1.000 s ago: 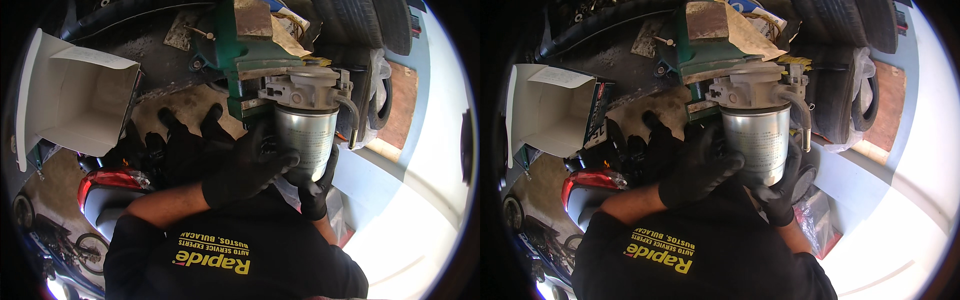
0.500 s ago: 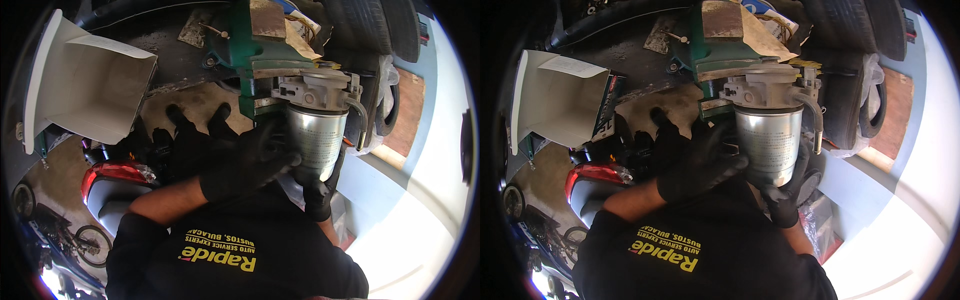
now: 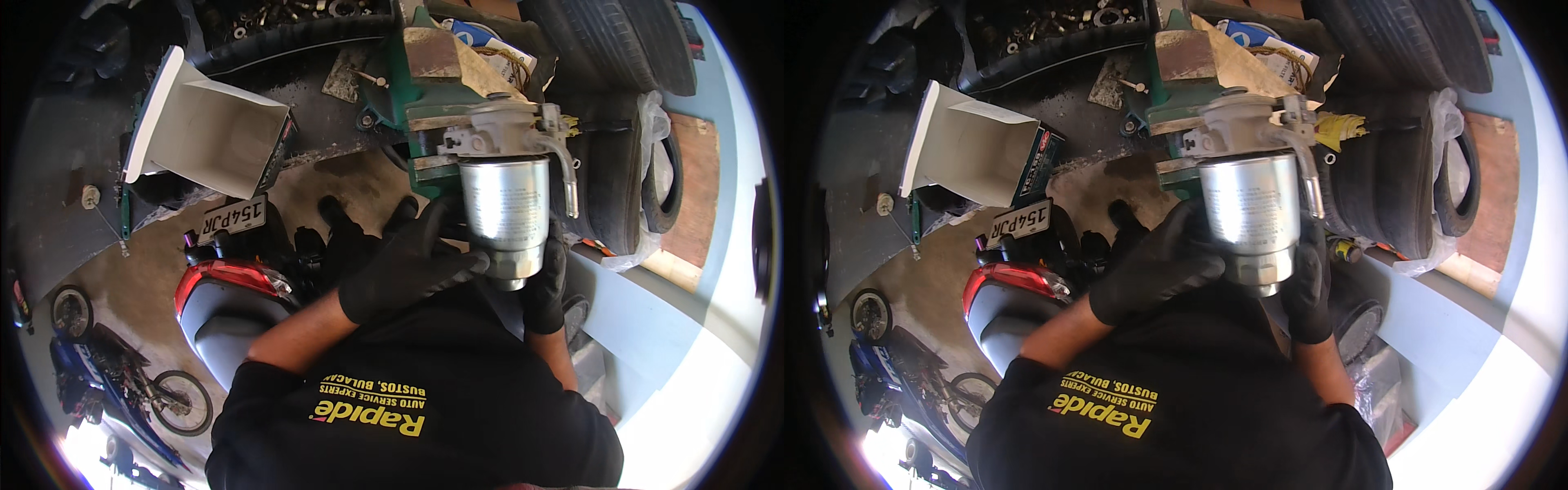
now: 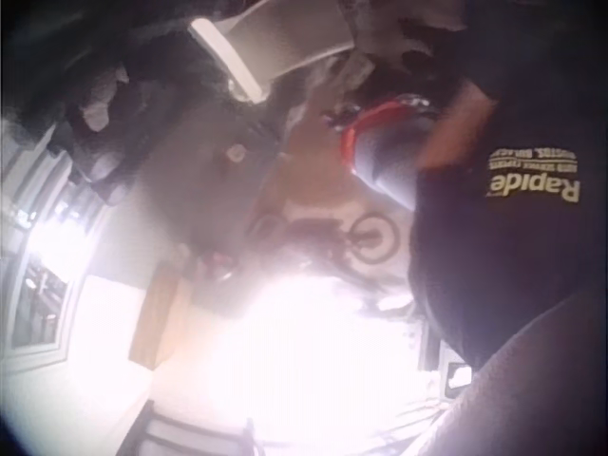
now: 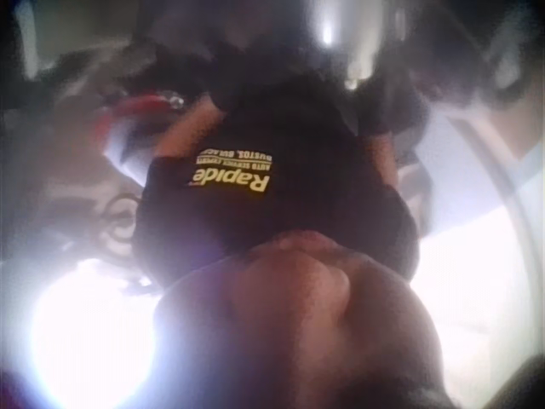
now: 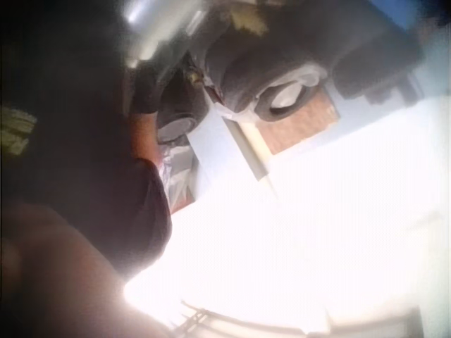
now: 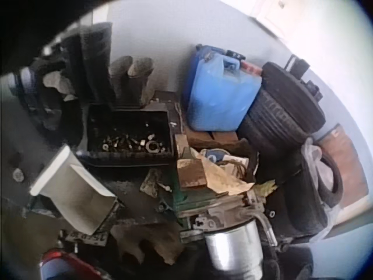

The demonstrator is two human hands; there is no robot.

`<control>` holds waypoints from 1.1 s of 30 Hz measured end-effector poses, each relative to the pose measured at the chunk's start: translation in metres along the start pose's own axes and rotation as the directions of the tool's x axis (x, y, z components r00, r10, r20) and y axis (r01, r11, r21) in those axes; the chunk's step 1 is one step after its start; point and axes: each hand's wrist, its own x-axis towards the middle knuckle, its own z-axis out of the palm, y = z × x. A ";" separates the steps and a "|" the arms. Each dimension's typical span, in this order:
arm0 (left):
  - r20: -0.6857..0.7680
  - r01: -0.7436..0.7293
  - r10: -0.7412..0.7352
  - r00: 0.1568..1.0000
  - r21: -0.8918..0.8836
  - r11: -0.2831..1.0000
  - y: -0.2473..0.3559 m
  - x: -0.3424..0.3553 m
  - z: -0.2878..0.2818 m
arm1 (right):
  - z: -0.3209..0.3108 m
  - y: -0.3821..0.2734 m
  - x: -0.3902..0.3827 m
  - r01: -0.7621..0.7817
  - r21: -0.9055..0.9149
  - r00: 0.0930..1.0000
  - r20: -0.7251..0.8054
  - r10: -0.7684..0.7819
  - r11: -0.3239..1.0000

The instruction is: The person removes a new fuel filter from its packaging and places it into a bench vise. They tighten the vise to secure the filter, then loosen it and remove the filter from the vise.

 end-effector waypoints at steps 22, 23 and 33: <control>-0.747 -0.683 0.405 0.527 -0.090 0.725 -0.077 0.055 0.131 | -0.109 0.013 0.202 0.026 0.089 0.767 0.637 -0.077 0.996; -0.737 -0.749 0.473 0.483 -0.068 0.659 -0.080 0.058 0.138 | -0.112 0.025 0.213 0.077 -0.003 0.681 0.730 -0.050 0.997; -0.863 -0.669 0.504 0.038 0.353 0.654 -0.090 0.079 0.155 | -0.075 0.180 0.260 0.454 -0.213 0.228 0.966 0.118 0.865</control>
